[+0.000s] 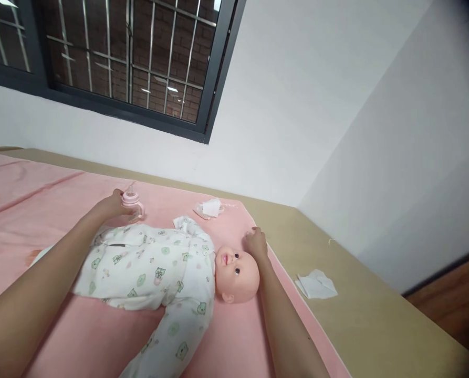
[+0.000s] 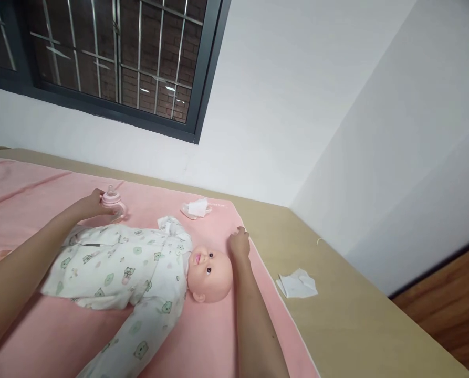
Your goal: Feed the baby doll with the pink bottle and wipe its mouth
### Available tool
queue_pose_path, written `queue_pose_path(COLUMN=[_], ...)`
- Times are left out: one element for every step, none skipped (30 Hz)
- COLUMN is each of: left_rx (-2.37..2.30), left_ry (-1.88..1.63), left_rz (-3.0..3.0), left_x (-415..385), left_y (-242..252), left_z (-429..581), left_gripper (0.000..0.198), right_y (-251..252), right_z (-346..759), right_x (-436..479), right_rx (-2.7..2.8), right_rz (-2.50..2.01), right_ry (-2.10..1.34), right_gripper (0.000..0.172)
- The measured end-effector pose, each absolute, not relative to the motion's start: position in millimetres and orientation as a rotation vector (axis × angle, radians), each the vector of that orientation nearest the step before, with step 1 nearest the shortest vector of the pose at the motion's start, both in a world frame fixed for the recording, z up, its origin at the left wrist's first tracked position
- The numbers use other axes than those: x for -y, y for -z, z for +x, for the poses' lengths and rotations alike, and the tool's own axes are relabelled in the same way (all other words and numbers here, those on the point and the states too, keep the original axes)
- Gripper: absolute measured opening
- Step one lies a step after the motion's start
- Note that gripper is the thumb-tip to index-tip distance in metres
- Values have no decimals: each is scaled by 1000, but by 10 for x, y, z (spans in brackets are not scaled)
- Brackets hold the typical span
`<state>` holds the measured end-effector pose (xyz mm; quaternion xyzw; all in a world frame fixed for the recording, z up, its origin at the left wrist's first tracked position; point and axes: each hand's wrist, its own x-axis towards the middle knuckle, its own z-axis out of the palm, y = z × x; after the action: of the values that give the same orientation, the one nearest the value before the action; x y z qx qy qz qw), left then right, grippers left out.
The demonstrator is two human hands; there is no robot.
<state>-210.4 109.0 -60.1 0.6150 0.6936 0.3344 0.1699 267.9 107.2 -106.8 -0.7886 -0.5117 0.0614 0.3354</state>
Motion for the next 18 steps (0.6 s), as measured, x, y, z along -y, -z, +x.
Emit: queue_pose_path(left_rx=[-1994,-2024,-2055,-2065,-2070,-2068,-2059,-2048,-2039,-2034,-2034,-2034,-2034,-2034,-2034,-2038,-2045,-2053], left_ry=[-928,-898,-870,-859,-851,-846,-841,-837,-835,-836,-839,-847,-857,-873,-891,-910,-936,-973], left_rz=[1755,1762,1768,1780,1793,1808,1825,1840,1851,1860,1865,1869,1874,1878,1881,1883,1876,1860], left_x=[-1087,-1087,-1088,-1090,-1093,-1095,-1095,-1093,-1090,-1084,-1078,-1071,-1065,-1061,-1059,-1058,-1056,-1053], left_y=[601,603,605,607,609,609,609,607,604,603,602,603,604,605,603,596,581,555], left_z=[-2100,-2097,-2095,-2094,-2093,-2090,-2084,-2074,-2062,-2046,-2030,-2014,-2000,-1988,-1979,-1972,-1965,-1956], left_gripper=[67,66,66,66,67,67,68,69,70,70,70,70,69,67,65,63,61,59], right_y=[1108,1146,1180,1209,1232,1250,1264,1276,1285,1292,1298,1300,1299,1291,1275,1249,1208,1151], right_z=[2694,2706,2718,2729,2740,2752,2766,2781,2797,2814,2831,2847,2863,2877,2889,2897,2900,2895], right_x=[-1049,-1031,-1019,-1012,-1011,-1014,-1021,-1029,-1037,-1043,-1047,-1048,-1047,-1044,-1042,-1040,-1038,-1037], right_rx=[1342,1351,1355,1352,1341,1320,1293,1270,1245,1221,1197,1170,1142,1112,1084,1062,1040,1020], right_rz=[-2035,-2007,-1979,-1952,-1928,-1909,-1893,-1875,-1856,-1834,-1809,-1782,-1751,-1719,-1684,-1648,-1618,-1587], right_ry=[-180,-181,-183,-184,-182,-178,-175,-178,-191,-211,-235,-255,-270,-283,-295,-311,-329,-343], right_gripper=[53,55,56,57,58,60,63,66,66,66,63,61,59,58,58,58,59,59])
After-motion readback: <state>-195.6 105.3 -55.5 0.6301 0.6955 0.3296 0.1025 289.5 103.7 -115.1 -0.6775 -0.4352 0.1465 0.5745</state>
